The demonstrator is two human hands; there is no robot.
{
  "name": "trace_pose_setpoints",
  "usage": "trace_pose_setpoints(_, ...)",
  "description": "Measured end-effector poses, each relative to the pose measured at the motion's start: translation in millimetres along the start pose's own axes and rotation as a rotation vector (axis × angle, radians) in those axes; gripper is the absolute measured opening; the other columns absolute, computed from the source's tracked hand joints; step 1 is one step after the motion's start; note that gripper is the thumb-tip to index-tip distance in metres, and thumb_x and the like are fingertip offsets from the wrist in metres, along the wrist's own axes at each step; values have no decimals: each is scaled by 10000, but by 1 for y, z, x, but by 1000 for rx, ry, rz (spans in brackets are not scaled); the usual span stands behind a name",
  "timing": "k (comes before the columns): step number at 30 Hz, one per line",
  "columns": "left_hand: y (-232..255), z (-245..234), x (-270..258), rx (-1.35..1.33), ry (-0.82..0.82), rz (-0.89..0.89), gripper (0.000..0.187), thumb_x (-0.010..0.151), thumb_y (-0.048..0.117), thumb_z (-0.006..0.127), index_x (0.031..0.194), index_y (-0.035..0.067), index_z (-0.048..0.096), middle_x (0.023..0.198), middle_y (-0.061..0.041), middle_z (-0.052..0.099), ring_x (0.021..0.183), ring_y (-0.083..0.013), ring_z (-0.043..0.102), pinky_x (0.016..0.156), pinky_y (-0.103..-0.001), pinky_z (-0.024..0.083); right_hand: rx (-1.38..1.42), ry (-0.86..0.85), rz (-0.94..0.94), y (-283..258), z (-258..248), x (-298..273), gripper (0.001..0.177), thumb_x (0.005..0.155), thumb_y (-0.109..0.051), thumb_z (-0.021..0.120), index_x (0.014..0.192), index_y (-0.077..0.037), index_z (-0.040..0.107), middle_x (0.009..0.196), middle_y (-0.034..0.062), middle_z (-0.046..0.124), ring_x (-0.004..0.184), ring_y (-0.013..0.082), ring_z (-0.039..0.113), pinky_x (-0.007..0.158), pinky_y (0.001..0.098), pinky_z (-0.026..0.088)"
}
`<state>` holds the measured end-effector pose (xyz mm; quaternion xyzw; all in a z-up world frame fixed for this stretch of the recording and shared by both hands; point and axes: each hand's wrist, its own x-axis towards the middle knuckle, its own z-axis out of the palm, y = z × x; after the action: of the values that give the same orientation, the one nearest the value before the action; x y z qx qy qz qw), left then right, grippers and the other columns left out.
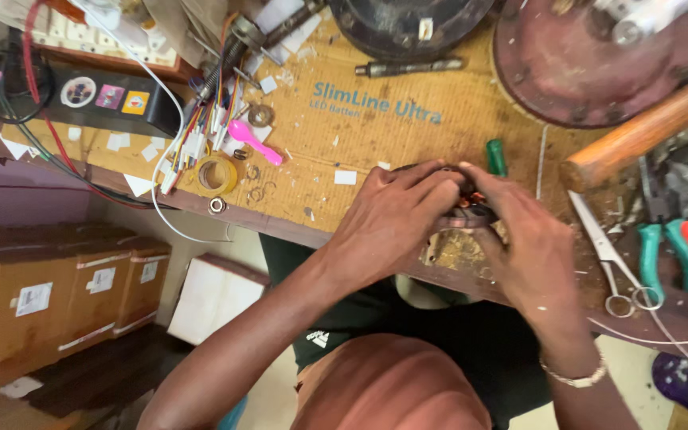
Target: The person works on a circular electrical component, likely a stator, at a cluttered workbench. They use scissors to cut small white pieces of material and insert them into slots on the component, then use a screwdriver to adjust or secure the parts.
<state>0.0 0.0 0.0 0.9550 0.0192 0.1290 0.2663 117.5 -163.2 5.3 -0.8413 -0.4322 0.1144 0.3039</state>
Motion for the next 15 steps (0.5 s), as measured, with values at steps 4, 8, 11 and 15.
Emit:
trace_pose_setpoints(4, -1, -2, 2, -22, 11, 16, 301, 992, 273, 684, 1212, 114, 554, 1301, -44, 659, 1270, -232, 627, 877, -418, 495, 42, 59, -108, -3, -6, -7, 672, 808, -53, 773, 1446, -134, 576, 1369, 139, 651, 1172, 346, 656, 917, 446, 540)
trace_pose_setpoints(8, 6, -10, 4, -28, 55, 67, 349, 954, 270, 709, 1235, 114, 572, 1271, -31, 686, 1183, -231, 653, 818, -423, 456, 168, 202, -144, 7, -14, -30, 570, 831, -68, 757, 1378, -98, 602, 1349, 155, 658, 1181, 348, 658, 962, 423, 526)
trace_pose_setpoints(11, 1, -12, 4, -28, 19, 65, 475, 852, 307, 778, 1240, 127, 571, 1205, -47, 684, 1161, -269, 644, 845, -455, 437, 97, 286, -11, 37, -30, -51, 373, 917, -114, 746, 1281, -88, 667, 1239, 152, 698, 1117, 331, 689, 926, 401, 545)
trace_pose_setpoints(15, 0, -15, -1, -29, -60, 5, 574, 814, 312, 803, 1293, 126, 547, 1204, -72, 669, 1149, -298, 630, 882, -475, 422, -133, 319, 43, 64, -33, -63, 244, 975, -136, 729, 1203, -52, 713, 1147, 162, 725, 1050, 365, 694, 883, 457, 548)
